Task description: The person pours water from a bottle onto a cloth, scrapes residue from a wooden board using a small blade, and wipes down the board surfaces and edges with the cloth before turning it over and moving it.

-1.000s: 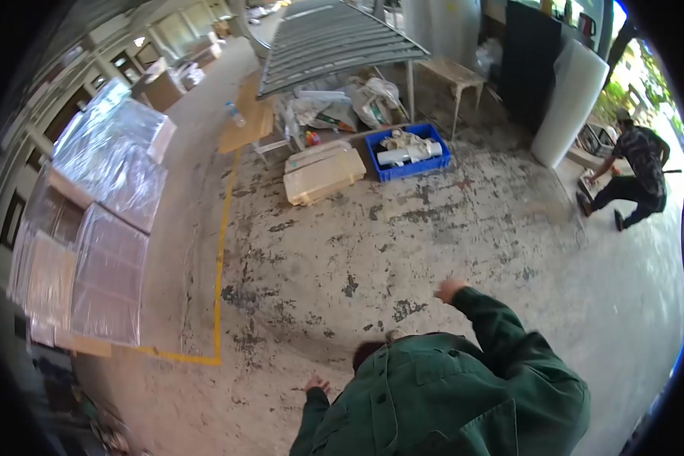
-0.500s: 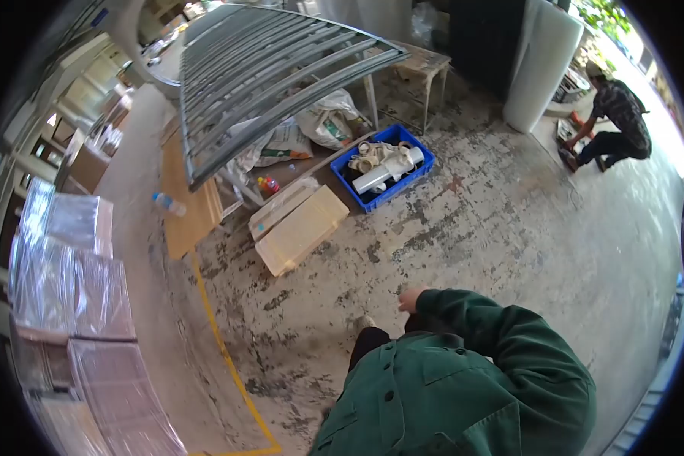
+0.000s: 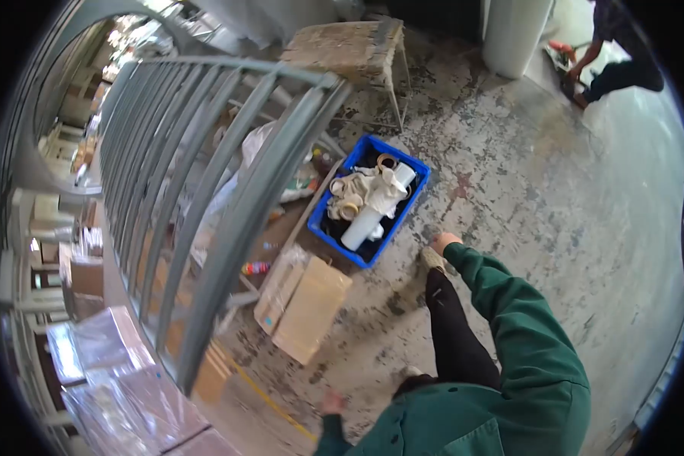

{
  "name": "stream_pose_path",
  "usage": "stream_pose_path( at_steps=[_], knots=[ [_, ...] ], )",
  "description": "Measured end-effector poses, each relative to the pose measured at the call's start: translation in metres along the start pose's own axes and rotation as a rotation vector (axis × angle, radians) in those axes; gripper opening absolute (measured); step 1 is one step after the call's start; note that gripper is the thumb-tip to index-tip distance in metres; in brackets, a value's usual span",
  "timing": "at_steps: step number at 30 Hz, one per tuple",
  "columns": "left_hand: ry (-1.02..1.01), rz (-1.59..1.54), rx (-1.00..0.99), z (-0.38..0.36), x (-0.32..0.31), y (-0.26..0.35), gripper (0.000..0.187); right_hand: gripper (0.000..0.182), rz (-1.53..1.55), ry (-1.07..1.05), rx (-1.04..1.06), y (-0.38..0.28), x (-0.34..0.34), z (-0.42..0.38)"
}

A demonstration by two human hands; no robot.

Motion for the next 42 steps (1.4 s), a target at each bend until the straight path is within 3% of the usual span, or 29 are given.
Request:
stream_pose_path(
  at_steps=[1, 2, 4, 5, 7, 13, 14, 18, 20, 22, 23, 25, 26, 27, 28, 30, 32, 34, 36, 37, 39, 41, 42],
  knots=[
    [-0.700, -0.034, 0.137, 0.010, -0.054, 0.020, 0.027, 0.032, 0.017, 0.025, -0.043, 0.006, -0.007, 0.049],
    [-0.770, -0.462, 0.250, -0.001, -0.053, 0.039, 0.028, 0.031, 0.028, 0.044, -0.091, 0.014, -0.013, 0.089],
    [-0.858, -1.377, 0.665, -0.019, -0.044, 0.076, 0.029, 0.026, -0.027, 0.041, -0.086, 0.004, -0.012, 0.157],
    [-0.874, -1.515, 0.861, 0.004, -0.030, 0.079, 0.029, 0.025, -0.087, 0.049, -0.068, 0.001, -0.013, 0.191],
    [-0.827, -1.518, 1.091, 0.064, -0.009, 0.063, 0.030, 0.024, -0.173, 0.068, -0.036, 0.001, -0.025, 0.251],
    [-0.754, -1.367, 1.225, 0.186, 0.059, 0.018, 0.030, 0.025, -0.155, 0.007, -0.148, 0.026, -0.074, 0.373],
    [-0.756, -1.344, 1.239, 0.193, 0.060, 0.019, 0.030, 0.026, -0.181, 0.067, -0.124, 0.031, -0.085, 0.390],
    [-0.746, -1.297, 1.295, 0.211, 0.060, 0.016, 0.031, 0.034, -0.194, -0.027, -0.024, 0.038, -0.090, 0.416],
    [-0.748, -1.296, 1.320, 0.209, 0.062, 0.017, 0.031, 0.039, -0.138, 0.169, 0.042, 0.046, -0.106, 0.429],
    [-0.749, -1.309, 1.336, 0.200, 0.066, 0.021, 0.032, 0.042, -0.006, 0.075, 0.036, 0.041, -0.098, 0.429],
    [-0.746, -1.324, 1.348, 0.193, 0.069, 0.025, 0.032, 0.045, 0.054, 0.024, 0.039, 0.033, -0.093, 0.424],
    [-0.743, -1.362, 1.350, 0.178, 0.075, 0.035, 0.032, 0.052, 0.336, 0.102, 0.291, -0.004, -0.081, 0.416],
    [-0.740, -1.384, 1.341, 0.171, 0.078, 0.039, 0.032, 0.055, 0.645, 0.219, 0.476, -0.031, -0.075, 0.404],
    [-0.733, -1.411, 1.332, 0.162, 0.083, 0.044, 0.032, 0.054, 0.933, 0.047, 0.506, -0.061, -0.058, 0.388],
    [-0.720, -1.443, 1.323, 0.151, 0.087, 0.049, 0.032, 0.050, 1.020, 0.076, 0.516, -0.085, -0.036, 0.365],
    [-0.703, -1.501, 1.284, 0.124, 0.098, 0.056, 0.033, 0.042, 0.908, 0.152, 0.296, -0.103, -0.037, 0.341],
    [-0.661, -1.571, 1.228, 0.099, 0.109, 0.058, 0.033, 0.029, 1.000, 0.115, 0.288, -0.129, -0.031, 0.285],
    [-0.604, -1.603, 1.150, 0.085, 0.123, 0.062, 0.033, 0.020, 1.001, 0.177, 0.311, -0.150, -0.043, 0.224],
    [-0.558, -1.529, 1.112, 0.096, 0.173, 0.075, 0.036, 0.014, 0.952, 0.119, 0.462, -0.178, -0.047, 0.143],
    [-0.498, -1.518, 0.994, 0.078, 0.155, 0.072, 0.037, 0.012, 0.871, 0.012, 0.537, -0.197, -0.044, 0.096],
    [-0.279, -1.424, 0.786, 0.064, 0.172, 0.071, 0.040, 0.010, 0.718, -0.193, 0.649, -0.233, -0.041, -0.002],
    [-0.030, -1.226, 0.724, 0.038, 0.188, 0.060, 0.046, 0.008, 0.622, -0.428, 0.711, -0.264, -0.055, -0.104],
    [0.265, -0.995, 0.574, 0.026, 0.219, 0.052, 0.050, 0.007, 0.589, -0.559, 0.731, -0.276, -0.071, -0.153]
  ],
)
Point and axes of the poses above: each hand's wrist, its own z-axis towards the middle knuckle, its own x-axis out of the back of the hand, y = z × x, the point moved 4 cm from there along z, towards the middle knuckle, and after that the axes turned 9 degrees about z, right-handed, at the moved point
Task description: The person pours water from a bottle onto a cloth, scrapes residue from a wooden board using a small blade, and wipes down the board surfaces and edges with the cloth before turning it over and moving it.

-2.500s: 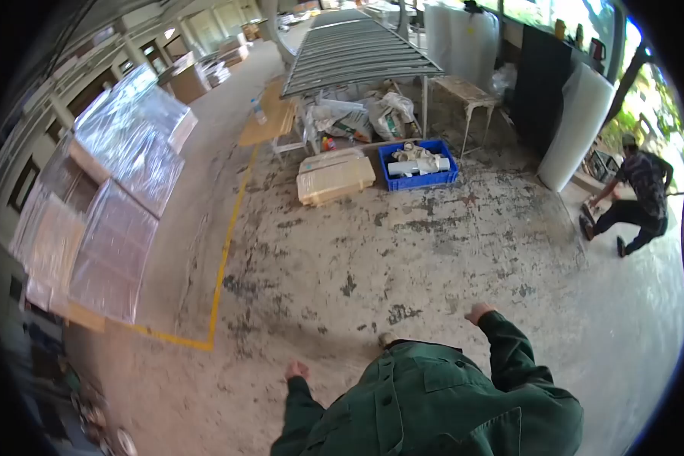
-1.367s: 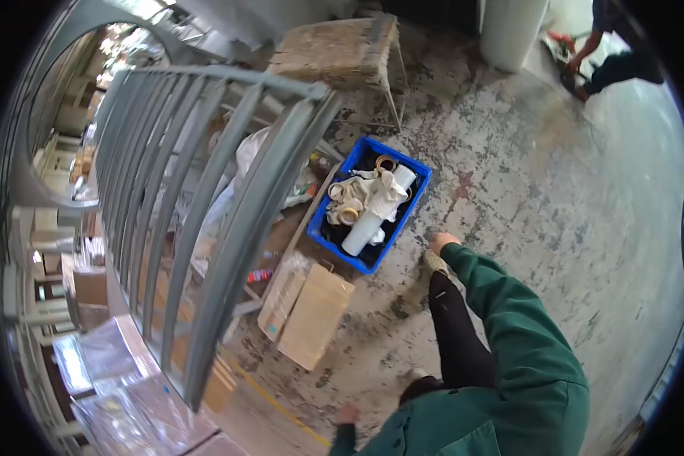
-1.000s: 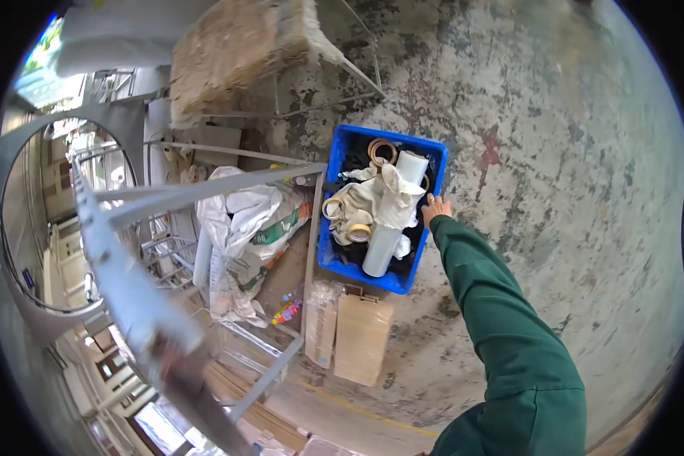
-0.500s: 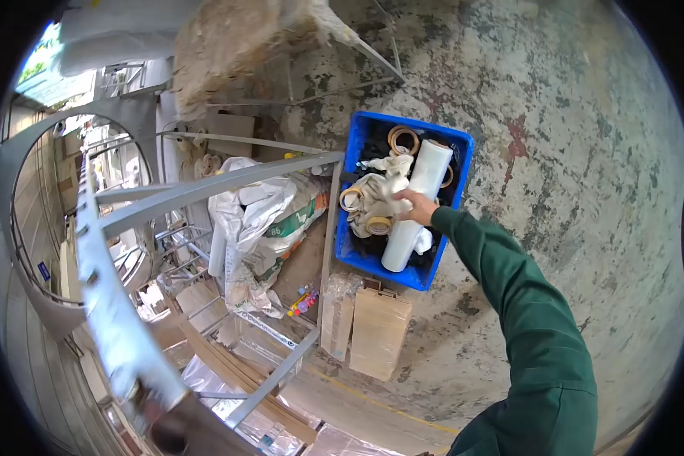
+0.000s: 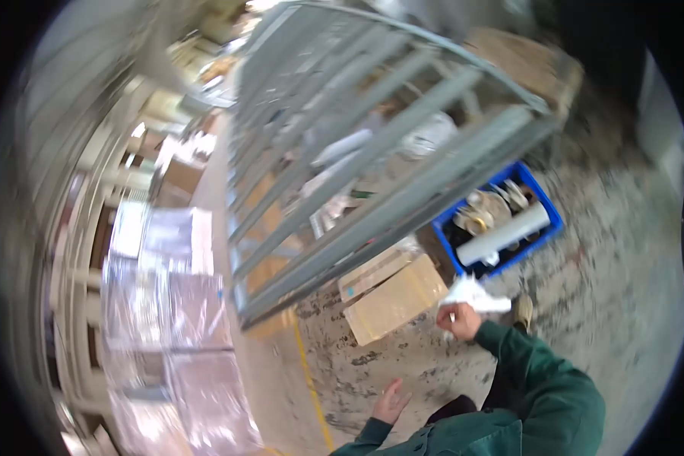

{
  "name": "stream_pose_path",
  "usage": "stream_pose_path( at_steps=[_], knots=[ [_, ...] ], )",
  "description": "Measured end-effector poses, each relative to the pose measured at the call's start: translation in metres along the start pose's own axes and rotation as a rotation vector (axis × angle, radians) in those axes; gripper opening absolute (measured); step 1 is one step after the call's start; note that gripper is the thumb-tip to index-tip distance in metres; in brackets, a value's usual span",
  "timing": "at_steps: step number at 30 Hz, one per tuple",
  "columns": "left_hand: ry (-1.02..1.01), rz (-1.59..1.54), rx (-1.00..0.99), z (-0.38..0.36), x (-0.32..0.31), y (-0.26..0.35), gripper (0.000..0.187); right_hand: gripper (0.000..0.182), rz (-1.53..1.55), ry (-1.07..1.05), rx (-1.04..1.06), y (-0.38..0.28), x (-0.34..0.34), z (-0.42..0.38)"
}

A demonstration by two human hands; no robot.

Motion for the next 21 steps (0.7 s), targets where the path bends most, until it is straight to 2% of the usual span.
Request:
stream_pose_path(
  at_steps=[1, 3, 6, 8, 9, 12, 13, 14, 16, 17, 18, 19, 20, 21],
  knots=[
    [0.214, 0.164, -0.271, -0.016, 0.032, 0.021, 0.053, 0.007, 0.060, -0.145, -0.029, -0.005, -0.049, -0.018],
    [0.408, 0.096, -0.392, -0.063, 0.088, 0.017, 0.060, 0.008, 0.166, -0.433, -0.065, -0.022, -0.145, -0.055],
    [0.528, 0.240, -0.452, -0.141, 0.152, -0.031, 0.066, 0.009, 0.198, -0.806, -0.092, -0.063, -0.280, -0.113],
    [0.460, 0.171, -0.473, -0.188, 0.181, -0.075, 0.067, 0.011, 0.248, -0.934, -0.194, -0.090, -0.354, -0.140],
    [0.417, 0.146, -0.491, -0.209, 0.192, -0.095, 0.068, 0.014, 0.255, -0.964, -0.212, -0.101, -0.385, -0.146],
    [0.204, -0.393, -0.292, -0.260, 0.216, -0.150, 0.065, 0.021, 0.378, -1.017, -0.179, -0.134, -0.468, -0.153],
    [0.188, -0.579, -0.204, -0.268, 0.216, -0.171, 0.059, 0.023, 0.368, -1.019, -0.189, -0.139, -0.490, -0.152],
    [0.177, -0.617, -0.156, -0.278, 0.223, -0.187, 0.056, 0.023, 0.381, -1.041, -0.141, -0.148, -0.512, -0.151],
    [0.145, -0.696, -0.064, -0.287, 0.240, -0.213, 0.050, 0.026, 0.437, -0.954, -0.181, -0.146, -0.546, -0.140],
    [0.247, -0.645, -0.025, -0.288, 0.247, -0.232, 0.040, 0.028, 0.575, -0.907, -0.266, -0.144, -0.562, -0.134],
    [0.312, -0.741, 0.027, -0.294, 0.265, -0.240, 0.038, 0.032, 0.710, -0.854, -0.349, -0.139, -0.576, -0.124],
    [0.379, -0.835, 0.080, -0.297, 0.283, -0.248, 0.035, 0.048, 0.759, -0.935, -0.399, -0.132, -0.588, -0.114],
    [0.503, -1.096, 0.039, -0.295, 0.293, -0.262, 0.032, 0.062, 0.800, -0.944, -0.461, -0.118, -0.599, -0.104],
    [0.608, -1.138, 0.066, -0.290, 0.305, -0.282, 0.033, 0.064, 0.825, -0.905, -0.535, -0.098, -0.609, -0.095]
  ],
)
Point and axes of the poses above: each hand's wrist, its own z-axis towards the middle knuckle, its own x-axis out of the back of the hand, y = z × x, the point moved 4 cm from there along z, towards the middle knuckle, and after that the axes turned 9 degrees about z, right-handed, at the moved point
